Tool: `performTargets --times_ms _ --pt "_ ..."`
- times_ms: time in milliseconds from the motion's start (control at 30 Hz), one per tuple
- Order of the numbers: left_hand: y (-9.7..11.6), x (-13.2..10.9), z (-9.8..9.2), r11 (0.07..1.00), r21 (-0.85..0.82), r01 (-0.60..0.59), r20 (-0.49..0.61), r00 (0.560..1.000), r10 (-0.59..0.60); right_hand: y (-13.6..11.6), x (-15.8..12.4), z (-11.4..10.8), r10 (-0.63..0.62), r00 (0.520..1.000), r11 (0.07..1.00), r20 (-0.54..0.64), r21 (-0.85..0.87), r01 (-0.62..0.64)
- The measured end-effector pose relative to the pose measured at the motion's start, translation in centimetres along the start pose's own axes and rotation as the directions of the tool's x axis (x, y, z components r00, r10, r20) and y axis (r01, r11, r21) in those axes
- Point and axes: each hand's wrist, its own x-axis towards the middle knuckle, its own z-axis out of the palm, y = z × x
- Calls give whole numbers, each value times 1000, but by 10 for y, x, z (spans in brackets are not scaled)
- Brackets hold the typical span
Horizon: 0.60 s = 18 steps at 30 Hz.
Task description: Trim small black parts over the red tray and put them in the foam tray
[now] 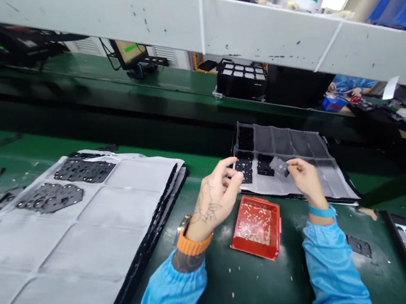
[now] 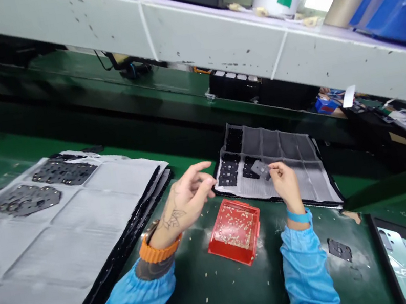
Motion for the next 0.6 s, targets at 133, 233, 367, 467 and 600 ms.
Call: performTargets --times_ms 133,233,367,467,600 --pt "2 2 -10 1000 18 -7 -70 998 8 36 11 27 22 995 988 98 -154 -7" --pt "4 2 -10 1000 29 -7 -74 997 10 48 10 40 36 993 968 112 -252 -6" --pt "4 2 -7 999 36 6 -92 996 -2 43 9 41 20 993 946 120 -323 20" --pt "8 -3 -2 998 51 -23 -81 996 27 33 5 36 -11 992 943 123 -329 51" --pt "7 -1 4 981 176 -86 -56 994 98 65 17 31 -53 994 930 99 -357 85"
